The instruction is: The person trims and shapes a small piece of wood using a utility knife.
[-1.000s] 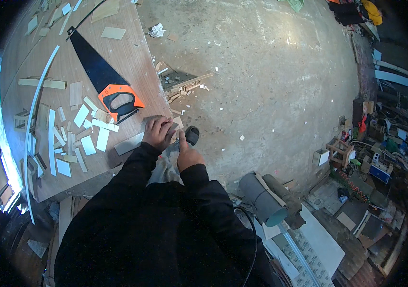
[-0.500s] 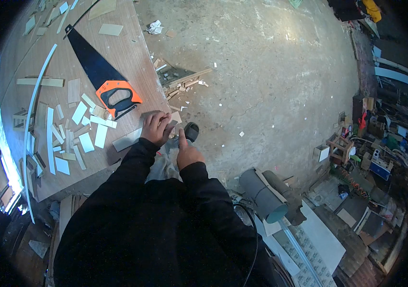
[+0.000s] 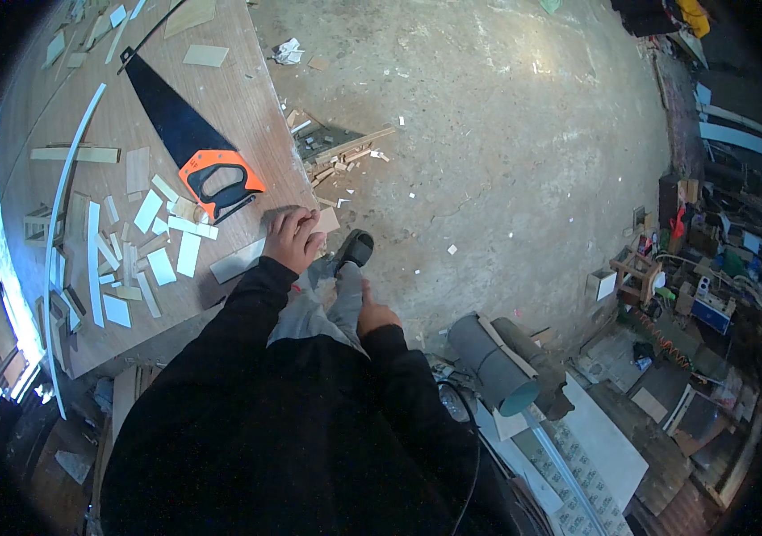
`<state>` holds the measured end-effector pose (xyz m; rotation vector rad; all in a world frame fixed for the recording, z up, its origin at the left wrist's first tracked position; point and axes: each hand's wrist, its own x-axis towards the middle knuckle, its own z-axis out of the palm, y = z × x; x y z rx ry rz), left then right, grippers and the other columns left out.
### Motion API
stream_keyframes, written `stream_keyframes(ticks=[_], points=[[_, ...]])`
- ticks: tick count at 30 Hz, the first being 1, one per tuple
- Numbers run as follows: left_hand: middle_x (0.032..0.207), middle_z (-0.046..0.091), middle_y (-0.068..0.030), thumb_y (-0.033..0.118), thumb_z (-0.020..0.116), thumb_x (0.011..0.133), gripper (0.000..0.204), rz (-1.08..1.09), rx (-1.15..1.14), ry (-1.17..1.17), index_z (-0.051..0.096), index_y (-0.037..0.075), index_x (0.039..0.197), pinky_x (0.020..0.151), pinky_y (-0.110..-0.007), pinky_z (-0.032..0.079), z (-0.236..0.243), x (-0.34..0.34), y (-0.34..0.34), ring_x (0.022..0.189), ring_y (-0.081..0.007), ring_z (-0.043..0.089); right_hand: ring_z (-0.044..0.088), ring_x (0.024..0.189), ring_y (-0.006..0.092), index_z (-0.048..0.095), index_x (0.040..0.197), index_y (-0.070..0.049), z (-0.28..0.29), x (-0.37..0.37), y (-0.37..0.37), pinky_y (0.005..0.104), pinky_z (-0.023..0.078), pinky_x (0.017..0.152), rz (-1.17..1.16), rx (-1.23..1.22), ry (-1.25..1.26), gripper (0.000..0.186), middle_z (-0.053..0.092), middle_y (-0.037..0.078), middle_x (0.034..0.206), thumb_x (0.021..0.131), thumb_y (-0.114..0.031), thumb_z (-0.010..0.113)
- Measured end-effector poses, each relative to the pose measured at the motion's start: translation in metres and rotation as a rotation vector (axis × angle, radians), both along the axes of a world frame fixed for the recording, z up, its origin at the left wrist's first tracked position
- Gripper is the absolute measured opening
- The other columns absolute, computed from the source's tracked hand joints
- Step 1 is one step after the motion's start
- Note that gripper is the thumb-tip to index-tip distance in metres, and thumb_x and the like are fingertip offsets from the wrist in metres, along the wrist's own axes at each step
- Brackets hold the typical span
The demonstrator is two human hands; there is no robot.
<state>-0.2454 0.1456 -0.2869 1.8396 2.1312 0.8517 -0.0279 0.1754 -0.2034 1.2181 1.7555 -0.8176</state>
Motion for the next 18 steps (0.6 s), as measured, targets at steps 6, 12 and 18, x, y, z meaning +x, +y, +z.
stream_keyframes(ticks=[6,12,18], points=[[0.114,0.057,-0.0063,0.026,0.071,0.083,0.043,0.012,-0.015,-0.041,0.063,0.007,0.12,0.087,-0.041,0.044,0.007,0.005,-0.005,0.102,-0.0279,0.054,0.064,0.098,0.0478,0.013,0.156,-0.019,0.022,0.008,0.01,0.0522,0.052,0.083,-0.284,0.177,0.325,0.078,0.065,0.024,0.12,0.089,-0.001,0.048],[0.114,0.058,-0.0051,0.028,0.07,0.085,0.038,-0.019,-0.062,-0.037,0.064,0.008,0.117,0.088,-0.041,0.043,0.001,0.008,-0.003,0.102,-0.0277,0.054,0.064,0.1,0.0458,0.017,0.156,-0.017,0.029,-0.026,0.019,0.0521,0.052,0.082,-0.238,0.198,0.444,0.076,0.063,0.025,0.121,0.089,0.002,0.049],[0.115,0.058,-0.0048,0.03,0.066,0.088,0.034,-0.007,-0.035,-0.062,0.065,0.008,0.114,0.089,-0.043,0.043,0.0,0.011,0.0,0.103,-0.0281,0.054,0.064,0.091,0.0478,0.017,0.156,-0.017,0.02,-0.036,0.029,0.0546,0.051,0.076,-0.208,0.222,0.626,0.075,0.064,0.03,0.111,0.09,0.0,0.049]])
